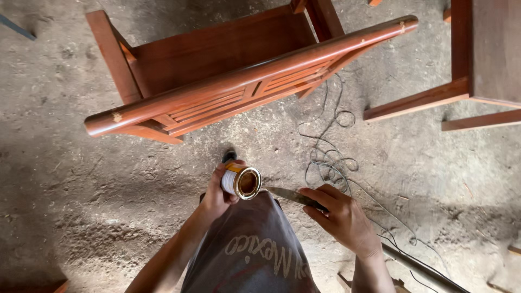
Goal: The person applies wood filler to a wooden chair using a small spatula while holding a can of filler.
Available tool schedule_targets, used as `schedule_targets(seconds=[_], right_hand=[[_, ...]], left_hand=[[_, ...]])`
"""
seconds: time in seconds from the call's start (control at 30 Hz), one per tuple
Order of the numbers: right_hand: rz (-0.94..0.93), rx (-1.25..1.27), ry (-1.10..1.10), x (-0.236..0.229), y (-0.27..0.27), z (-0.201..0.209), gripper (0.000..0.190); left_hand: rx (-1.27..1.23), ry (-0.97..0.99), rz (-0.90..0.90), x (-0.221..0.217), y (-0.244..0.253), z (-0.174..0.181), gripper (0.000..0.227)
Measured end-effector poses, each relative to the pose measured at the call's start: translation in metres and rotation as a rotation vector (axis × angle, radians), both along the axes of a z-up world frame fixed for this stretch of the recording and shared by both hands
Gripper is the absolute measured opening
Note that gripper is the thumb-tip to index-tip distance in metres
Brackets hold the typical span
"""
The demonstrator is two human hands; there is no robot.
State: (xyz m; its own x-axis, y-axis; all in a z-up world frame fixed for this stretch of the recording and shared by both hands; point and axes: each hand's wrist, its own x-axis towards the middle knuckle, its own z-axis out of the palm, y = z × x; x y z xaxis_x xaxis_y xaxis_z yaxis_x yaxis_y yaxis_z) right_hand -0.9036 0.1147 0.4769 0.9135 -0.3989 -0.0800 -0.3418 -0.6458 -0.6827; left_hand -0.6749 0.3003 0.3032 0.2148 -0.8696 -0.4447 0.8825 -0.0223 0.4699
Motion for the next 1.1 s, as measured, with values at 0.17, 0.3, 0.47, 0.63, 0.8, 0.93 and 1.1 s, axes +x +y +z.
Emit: schedule_targets(seconds=[0.17, 0.3, 0.47, 0.63, 0.8, 0.93, 1.1], right_hand=[[-0.044, -0.082, 0.075, 0.022, -0.004, -0.003, 0.022], [0.035, -0.202, 0.118, 0.061, -0.026, -0.011, 0.018], [0.121, -0.252, 0.27, 0.121, -0.064, -0.029, 0.016], [0.223, -0.244, 0.322, 0.148, -0.086, -0.036, 0.019], [0.282, -0.311, 0.388, 0.162, -0.111, -0.042, 0.02], [0.332, -0.285, 0.174, 0.163, -0.138, -0.051, 0.022], [0.281, 0.12, -0.174, 0.131, -0.194, -0.08, 0.023]], left_hand=[[-0.03, 0.006, 0.0, 0.013, -0.03, -0.021, 0.059], [-0.008, -0.068, -0.003, 0.026, -0.056, -0.034, 0.059], [0.057, -0.079, 0.03, 0.053, -0.078, -0.052, 0.055], [0.019, -0.052, 0.072, 0.07, -0.096, -0.057, 0.053], [0.016, -0.044, 0.076, 0.076, -0.113, -0.05, 0.055], [0.084, -0.049, 0.106, 0.078, -0.133, -0.047, 0.057], [0.007, -0.107, 0.265, 0.07, -0.154, -0.043, 0.061]])
